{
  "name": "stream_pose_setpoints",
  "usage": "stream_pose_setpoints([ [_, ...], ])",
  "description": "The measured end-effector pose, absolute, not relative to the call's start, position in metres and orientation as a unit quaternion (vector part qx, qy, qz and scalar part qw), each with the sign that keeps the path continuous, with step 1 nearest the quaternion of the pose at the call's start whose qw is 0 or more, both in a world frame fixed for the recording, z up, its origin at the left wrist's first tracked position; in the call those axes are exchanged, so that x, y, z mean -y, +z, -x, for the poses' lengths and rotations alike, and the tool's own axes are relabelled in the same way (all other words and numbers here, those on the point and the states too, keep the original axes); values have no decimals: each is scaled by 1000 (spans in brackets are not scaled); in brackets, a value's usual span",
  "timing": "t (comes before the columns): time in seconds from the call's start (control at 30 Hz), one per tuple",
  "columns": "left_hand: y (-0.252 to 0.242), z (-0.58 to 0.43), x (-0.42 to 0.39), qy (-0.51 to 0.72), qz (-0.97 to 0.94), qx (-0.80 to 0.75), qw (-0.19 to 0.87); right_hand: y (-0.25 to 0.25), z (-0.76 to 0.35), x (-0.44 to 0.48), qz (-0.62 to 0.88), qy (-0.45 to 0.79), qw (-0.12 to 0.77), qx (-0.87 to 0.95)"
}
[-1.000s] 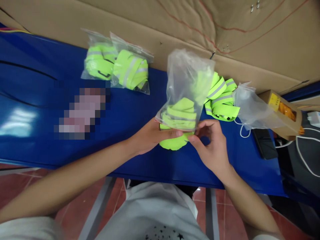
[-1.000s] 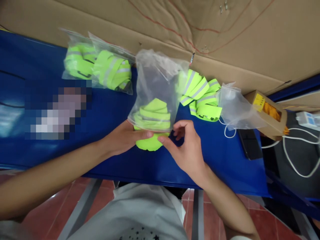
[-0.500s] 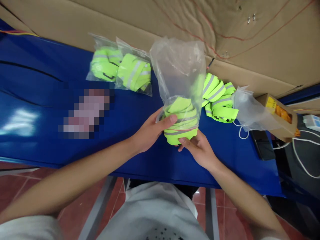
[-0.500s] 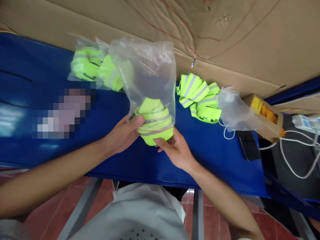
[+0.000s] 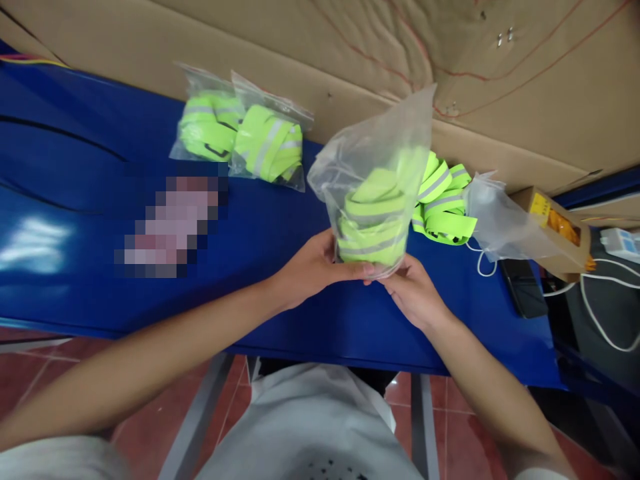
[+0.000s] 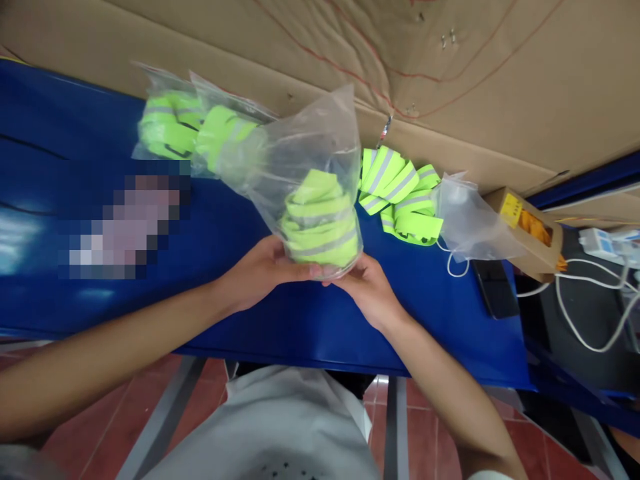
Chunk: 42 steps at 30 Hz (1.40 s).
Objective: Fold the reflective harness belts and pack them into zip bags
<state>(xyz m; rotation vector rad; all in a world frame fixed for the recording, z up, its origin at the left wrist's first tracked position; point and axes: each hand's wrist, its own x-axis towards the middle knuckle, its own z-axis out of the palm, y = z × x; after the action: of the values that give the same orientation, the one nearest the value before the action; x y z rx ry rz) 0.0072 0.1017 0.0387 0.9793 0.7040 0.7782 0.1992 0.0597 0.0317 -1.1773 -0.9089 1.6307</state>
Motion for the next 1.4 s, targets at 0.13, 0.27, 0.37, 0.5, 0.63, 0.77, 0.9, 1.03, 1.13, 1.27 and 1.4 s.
stream_pose_setpoints([
  [0.13,36,-6,-105,423,-446,-327,717,43,-199,-62,437,723,457,278],
  [0.27,33,-10,-104,431,-454,-331,706,52,-202,-63,404,740,477,249],
  [0.37,35,-10,-103,433,-425,-335,721,52,-206,-62,374,740,462,313],
  [0.5,45,-2,-106,437,-354,-342,753,48,-213,-61,489,543,414,543],
  [0.63,53,5,-109,397,-292,-323,808,44,-220,-63,541,88,469,693],
  [0.77,53,6,-111,280,-292,-264,875,51,-226,-65,455,19,394,798],
  [0.9,55,13,-116,284,-458,-300,787,57,-232,-61,477,90,449,750],
  [1.03,62,22,-114,520,-634,-331,467,61,-234,-52,528,278,537,596],
  [1.13,68,22,-108,471,-671,-249,516,68,-230,-48,527,425,512,529],
  [1.27,65,13,-103,357,-576,-284,679,78,-226,-54,518,544,468,465],
  [1.4,54,4,-106,378,-477,-377,699,77,-231,-67,525,565,443,457],
])
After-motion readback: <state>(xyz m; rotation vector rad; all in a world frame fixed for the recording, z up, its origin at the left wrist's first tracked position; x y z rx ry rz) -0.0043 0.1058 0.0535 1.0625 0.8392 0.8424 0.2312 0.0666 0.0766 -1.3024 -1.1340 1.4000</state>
